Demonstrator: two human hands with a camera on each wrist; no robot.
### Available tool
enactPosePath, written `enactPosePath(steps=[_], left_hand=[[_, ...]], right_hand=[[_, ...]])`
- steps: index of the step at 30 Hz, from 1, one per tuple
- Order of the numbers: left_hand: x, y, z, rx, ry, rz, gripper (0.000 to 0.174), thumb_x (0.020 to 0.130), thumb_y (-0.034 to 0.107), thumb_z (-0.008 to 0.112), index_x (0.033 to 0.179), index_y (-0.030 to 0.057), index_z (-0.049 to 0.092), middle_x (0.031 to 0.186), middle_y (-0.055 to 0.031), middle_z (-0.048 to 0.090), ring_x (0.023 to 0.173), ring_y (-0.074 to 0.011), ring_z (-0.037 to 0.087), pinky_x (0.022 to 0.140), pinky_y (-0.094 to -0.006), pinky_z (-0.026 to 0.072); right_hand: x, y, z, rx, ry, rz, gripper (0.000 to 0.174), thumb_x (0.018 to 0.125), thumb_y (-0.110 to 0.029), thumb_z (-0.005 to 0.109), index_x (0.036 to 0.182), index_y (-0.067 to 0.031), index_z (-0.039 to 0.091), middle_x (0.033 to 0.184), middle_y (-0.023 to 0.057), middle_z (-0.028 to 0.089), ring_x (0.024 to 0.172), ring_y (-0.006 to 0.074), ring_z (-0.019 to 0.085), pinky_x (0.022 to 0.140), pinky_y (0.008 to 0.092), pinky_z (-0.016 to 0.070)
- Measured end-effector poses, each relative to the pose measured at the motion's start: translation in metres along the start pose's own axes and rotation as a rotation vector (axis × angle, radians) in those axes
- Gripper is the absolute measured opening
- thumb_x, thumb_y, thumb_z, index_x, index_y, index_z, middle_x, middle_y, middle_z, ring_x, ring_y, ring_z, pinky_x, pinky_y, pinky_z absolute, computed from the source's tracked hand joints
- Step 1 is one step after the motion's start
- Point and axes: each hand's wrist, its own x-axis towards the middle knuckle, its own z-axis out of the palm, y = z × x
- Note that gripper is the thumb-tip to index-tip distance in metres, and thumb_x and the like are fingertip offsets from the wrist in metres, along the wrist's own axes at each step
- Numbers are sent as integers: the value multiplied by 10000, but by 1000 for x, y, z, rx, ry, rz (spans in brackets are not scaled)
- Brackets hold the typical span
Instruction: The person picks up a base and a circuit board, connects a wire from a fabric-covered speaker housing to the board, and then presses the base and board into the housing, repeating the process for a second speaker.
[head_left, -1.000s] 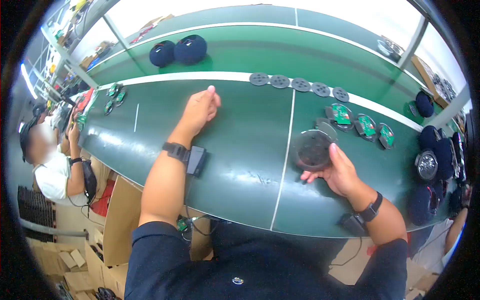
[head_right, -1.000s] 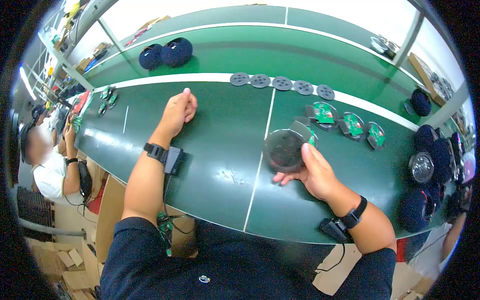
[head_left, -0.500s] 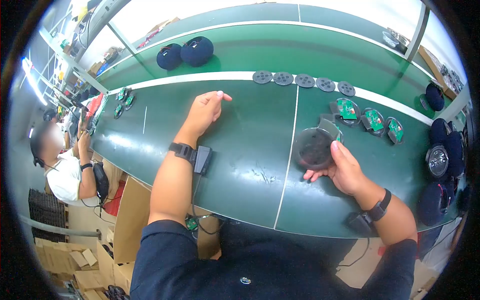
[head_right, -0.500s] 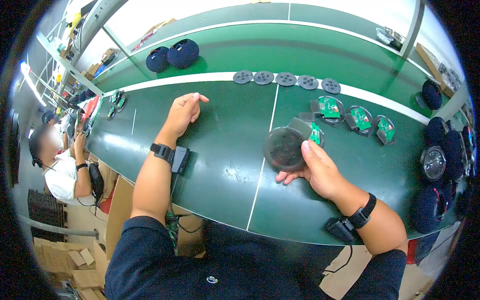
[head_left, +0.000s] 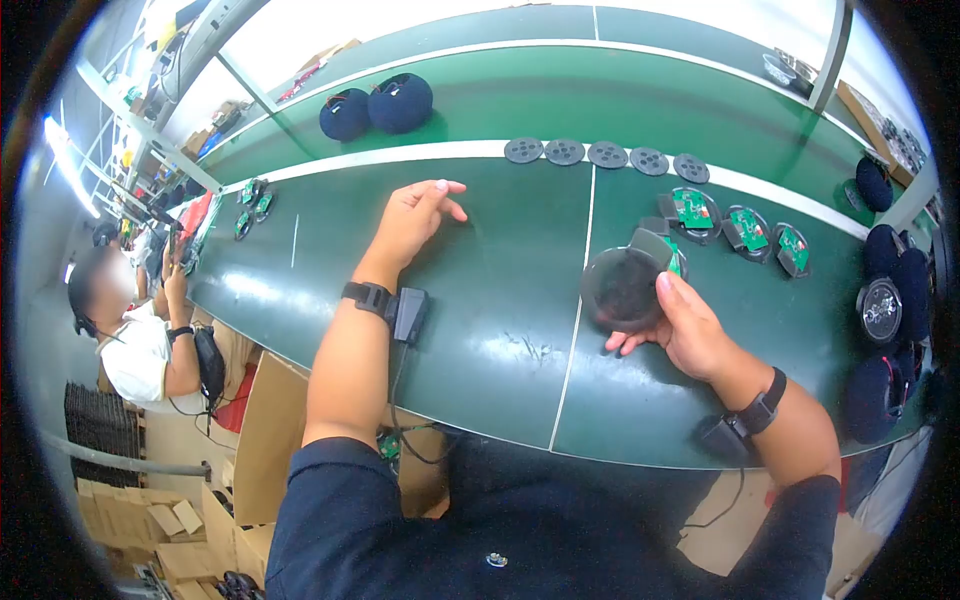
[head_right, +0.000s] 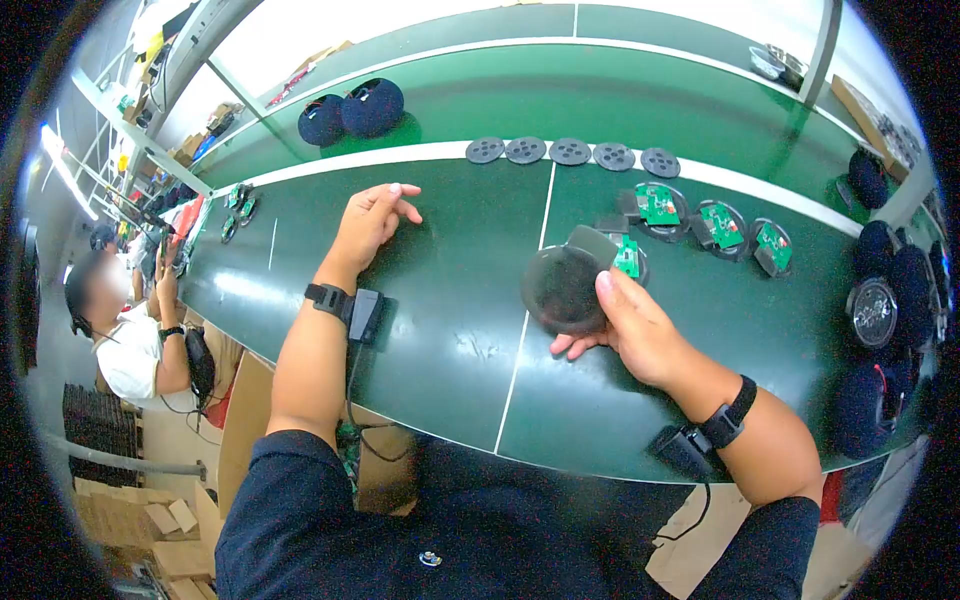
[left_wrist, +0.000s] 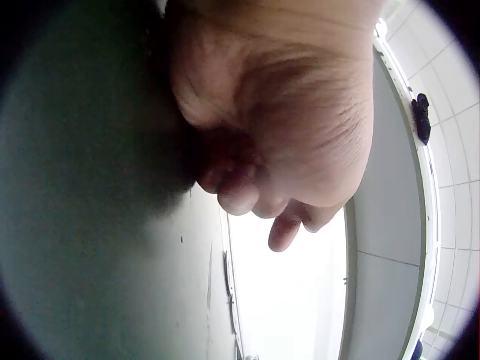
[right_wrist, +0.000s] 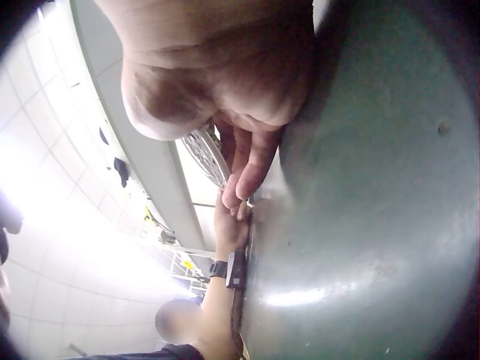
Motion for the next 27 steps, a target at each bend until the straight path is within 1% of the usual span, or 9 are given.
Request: enactPosePath(steps=[1, 12, 18, 20, 21, 23, 24, 26, 27], left_hand=[[0, -1, -1, 1, -23, 4, 341, 1047, 259, 489, 1122, -17, 674, 836, -93, 718, 471, -8, 347, 444, -180, 281], [1, -3, 0, -15, -31, 8, 320, 1038, 245, 500, 1119, -11, 674, 846, -84, 717, 479, -3, 338, 452, -180, 275], [3, -7, -2, -29, -30, 30, 297, 1035, 249, 516, 1084, 8, 683, 840, -73, 715, 483, -3, 341, 457, -176, 276], [3, -10, -2, -45, -24, 23, 250, 1025, 238, 544, 1007, 30, 682, 821, -60, 706, 490, 0, 348, 456, -178, 270], [4, -10, -2, -49, -27, 24, 250, 1025, 238, 544, 1007, 30, 682, 821, -60, 706, 490, 0, 348, 456, -178, 270], [5, -12, -2, -26, -62, 112, 207, 1015, 219, 565, 926, 59, 661, 801, -48, 696, 497, 4, 352, 458, -181, 260], [4, -10, 0, -31, -64, 108, 207, 1015, 219, 565, 926, 59, 661, 801, -48, 696, 497, 4, 352, 458, -181, 260], [2, -5, 2, -41, -14, 36, 193, 990, 177, 606, 813, 105, 579, 725, -1, 630, 511, -7, 359, 465, -192, 259], [2, -10, 2, -46, -11, 35, 193, 990, 177, 606, 813, 105, 579, 725, -1, 630, 511, -7, 359, 465, -192, 259]], right_hand=[[0, 0, -1, -9, -11, 0, 548, 1079, -473, 276, 1336, -13, 426, 1151, 175, 633, 919, 280, 690, 771, 366, 580], [-1, -1, 0, 10, -10, 13, 538, 1084, -456, 269, 1335, -10, 433, 1155, 180, 633, 924, 279, 690, 782, 369, 576], [0, 0, -2, -16, -35, -7, 526, 1081, -451, 307, 1359, -20, 425, 1168, 175, 636, 933, 274, 693, 783, 363, 577], [-1, -1, -2, -13, -32, 17, 490, 1079, -420, 352, 1361, -30, 444, 1171, 158, 642, 940, 269, 696, 781, 357, 578], [-1, -1, -2, -16, -28, 18, 490, 1079, -420, 352, 1361, -30, 444, 1171, 158, 642, 940, 269, 696, 781, 357, 578], [-2, 1, -2, -27, -50, 8, 412, 1067, -324, 449, 1358, -33, 472, 1166, 141, 649, 948, 257, 696, 776, 347, 574], [-3, 0, -1, -26, -45, 14, 412, 1067, -324, 449, 1358, -33, 472, 1166, 141, 649, 948, 257, 696, 776, 347, 574], [-4, -5, 3, -202, -62, -38, 371, 1041, -227, 523, 1351, -27, 490, 1163, 133, 652, 956, 246, 694, 773, 337, 571], [-5, -4, 5, -206, -64, -33, 371, 1041, -227, 523, 1351, -27, 490, 1163, 133, 652, 956, 246, 694, 773, 337, 571]])
